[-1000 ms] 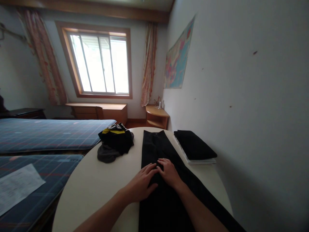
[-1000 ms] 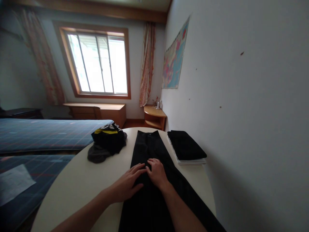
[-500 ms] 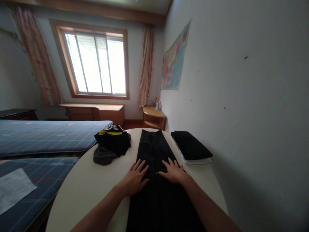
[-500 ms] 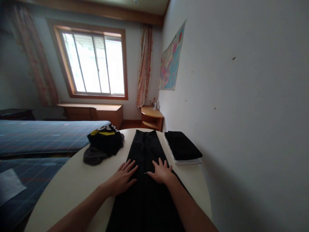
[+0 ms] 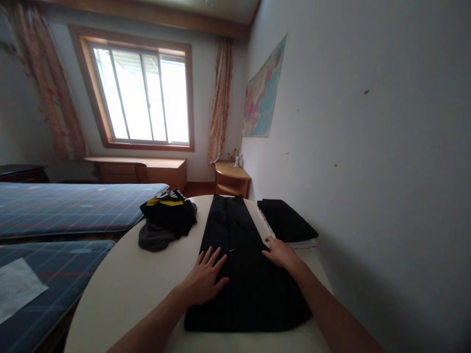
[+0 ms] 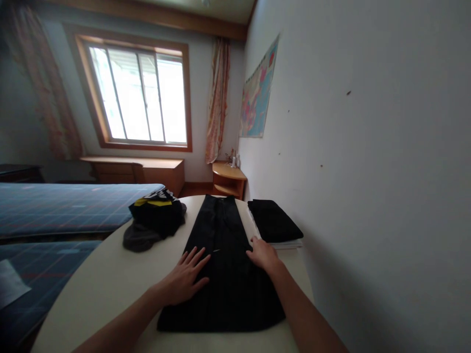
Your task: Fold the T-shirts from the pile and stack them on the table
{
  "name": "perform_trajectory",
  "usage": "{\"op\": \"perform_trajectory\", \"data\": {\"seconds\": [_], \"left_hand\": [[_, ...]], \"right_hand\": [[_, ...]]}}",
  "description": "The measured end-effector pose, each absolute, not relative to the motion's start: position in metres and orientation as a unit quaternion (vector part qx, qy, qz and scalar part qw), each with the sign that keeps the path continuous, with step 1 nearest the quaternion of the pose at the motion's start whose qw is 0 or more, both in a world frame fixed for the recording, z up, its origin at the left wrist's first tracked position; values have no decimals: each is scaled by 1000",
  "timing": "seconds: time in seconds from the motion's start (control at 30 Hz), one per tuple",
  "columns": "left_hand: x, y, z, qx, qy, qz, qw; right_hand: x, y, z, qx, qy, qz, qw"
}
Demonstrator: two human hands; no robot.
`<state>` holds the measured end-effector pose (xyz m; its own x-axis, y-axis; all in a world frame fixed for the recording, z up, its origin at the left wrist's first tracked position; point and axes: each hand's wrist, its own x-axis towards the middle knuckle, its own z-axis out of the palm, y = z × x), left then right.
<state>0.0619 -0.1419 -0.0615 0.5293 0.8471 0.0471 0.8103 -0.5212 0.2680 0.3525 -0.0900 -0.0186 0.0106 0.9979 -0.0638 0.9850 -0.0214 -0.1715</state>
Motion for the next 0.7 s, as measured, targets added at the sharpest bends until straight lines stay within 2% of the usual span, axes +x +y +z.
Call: {"op": "perform_trajectory", "data": {"seconds": [0.1, 0.2, 0.3, 0.4, 0.47, 0.53, 0.7], "left_hand": [[63, -143, -57, 866, 482, 71, 111], [64, -145, -55, 865, 485, 62, 108], [64, -145, -56, 865, 487, 66, 104], [65, -144, -58, 864, 488, 69, 102], [65, -143, -60, 864, 488, 69, 102], [64, -143, -62, 864, 488, 73, 101], [62, -140, -68, 867, 482, 87, 93]], "right_hand": [[364, -101, -15, -708, -700, 91, 12], [366, -109, -10, -707, -699, 106, 24], [360, -115, -3, -700, -694, 141, 95], [348, -126, 7, -622, -731, 226, 168], [338, -137, 13, -570, -751, 275, 187], [328, -149, 17, -557, -757, 295, 170], [318, -172, 23, -605, -737, 299, 39]]}}
